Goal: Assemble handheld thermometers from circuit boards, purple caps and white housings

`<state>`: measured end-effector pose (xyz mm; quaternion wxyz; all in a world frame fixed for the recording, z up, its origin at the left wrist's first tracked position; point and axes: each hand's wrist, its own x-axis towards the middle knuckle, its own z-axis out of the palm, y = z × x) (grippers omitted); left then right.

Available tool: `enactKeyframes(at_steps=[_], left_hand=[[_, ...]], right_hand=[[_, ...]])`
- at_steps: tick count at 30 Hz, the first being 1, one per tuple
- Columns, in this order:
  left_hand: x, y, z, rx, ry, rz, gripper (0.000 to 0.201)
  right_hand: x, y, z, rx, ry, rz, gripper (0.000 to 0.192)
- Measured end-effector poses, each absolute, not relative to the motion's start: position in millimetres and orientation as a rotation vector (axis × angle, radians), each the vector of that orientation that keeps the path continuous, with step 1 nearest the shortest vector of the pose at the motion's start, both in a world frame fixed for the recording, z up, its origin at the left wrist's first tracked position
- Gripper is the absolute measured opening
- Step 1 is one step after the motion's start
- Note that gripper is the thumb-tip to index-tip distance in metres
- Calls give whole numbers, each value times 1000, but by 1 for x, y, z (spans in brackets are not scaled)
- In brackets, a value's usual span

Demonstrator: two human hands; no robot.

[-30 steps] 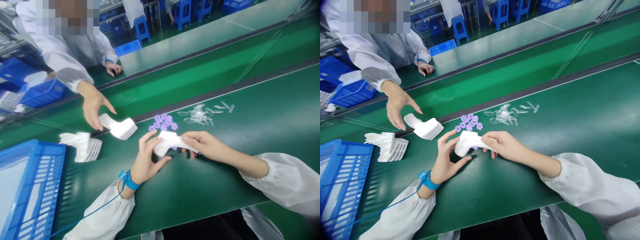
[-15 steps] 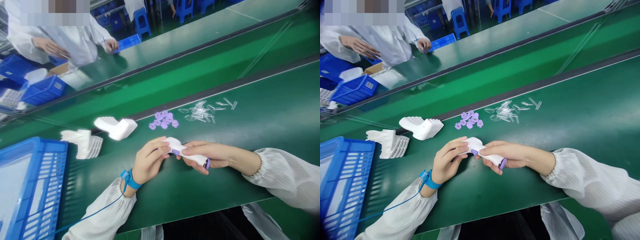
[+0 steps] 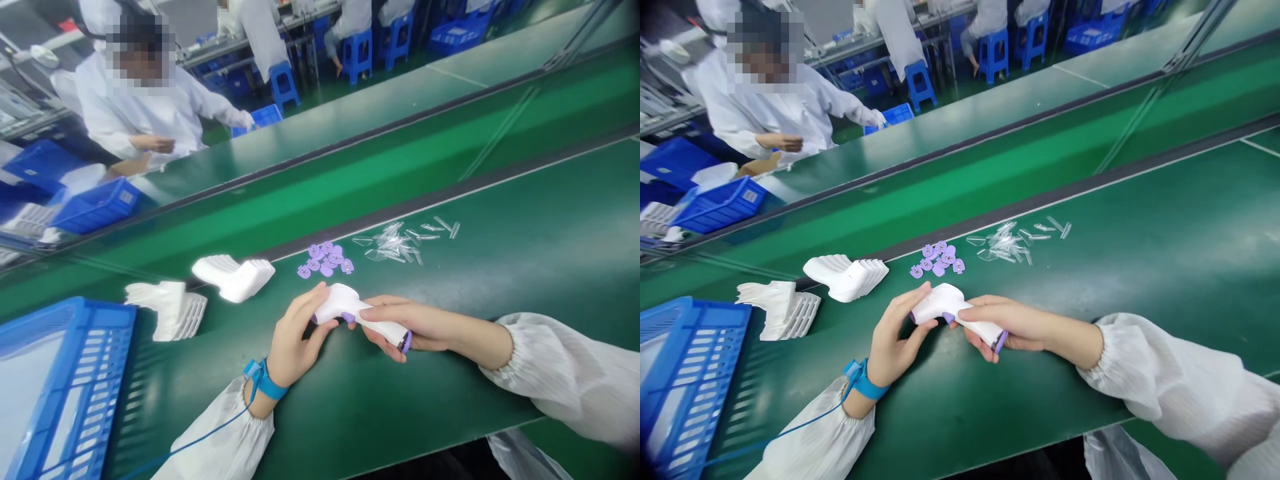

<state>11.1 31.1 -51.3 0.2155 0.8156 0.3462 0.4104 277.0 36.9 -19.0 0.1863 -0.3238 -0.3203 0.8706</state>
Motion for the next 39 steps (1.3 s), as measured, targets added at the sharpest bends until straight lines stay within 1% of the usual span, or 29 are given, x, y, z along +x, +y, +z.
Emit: enactKeyframes(at_steps=[2,3,6,8,9,12,14,16,19,22,25,28,30,31,33,35,37,39], left_hand=[[12,32,-56,2158,1039,1180,66],[14,33,-57,2100,1056,1210,65],[19,35,-60,1941,1044,1186,41],[23,37,-59,1907,1011,1087,26],[24,39,-59,1917,996,1038,23],[28,44,-56,2009,976,909,19],[28,47,-56,2072,971,847,21],[29,49,-58,2121,961,811,23],[30,53,-61,2184,945,755,26],[31,58,-63,2256,940,682,27],[31,61,-62,2323,928,629,27],[31,63,-57,2348,924,592,28],[30,63,-55,2337,918,578,27],[30,63,-55,2328,919,573,27],[30,63,-56,2323,927,564,27],[30,63,-59,2348,922,569,28],[31,64,-63,2374,901,611,30],[31,65,-65,2375,879,666,30]], right_hand=[[283,42,-19,-858,-963,2355,37],[287,45,-18,-856,-1014,2281,39],[301,62,-11,-1040,-1259,1930,44],[308,82,-6,-1301,-1460,1553,50],[310,95,-3,-1421,-1555,1324,52],[306,149,5,-1582,-1821,658,52],[295,189,13,-1629,-1929,348,50],[278,223,19,-1700,-1946,180,52],[243,254,22,-1768,-1963,115,47],[192,257,22,-1769,-2075,100,45],[127,241,29,-1639,-2315,209,55],[61,221,42,-1494,-2603,432,69],[25,209,49,-1493,-2746,549,73],[11,205,50,-1507,-2803,594,70],[-9,195,49,-1556,-2880,628,57],[-17,186,45,-1597,-2917,573,44],[-18,178,39,-1614,-2928,442,40],[-14,172,33,-1584,-2936,301,41]])
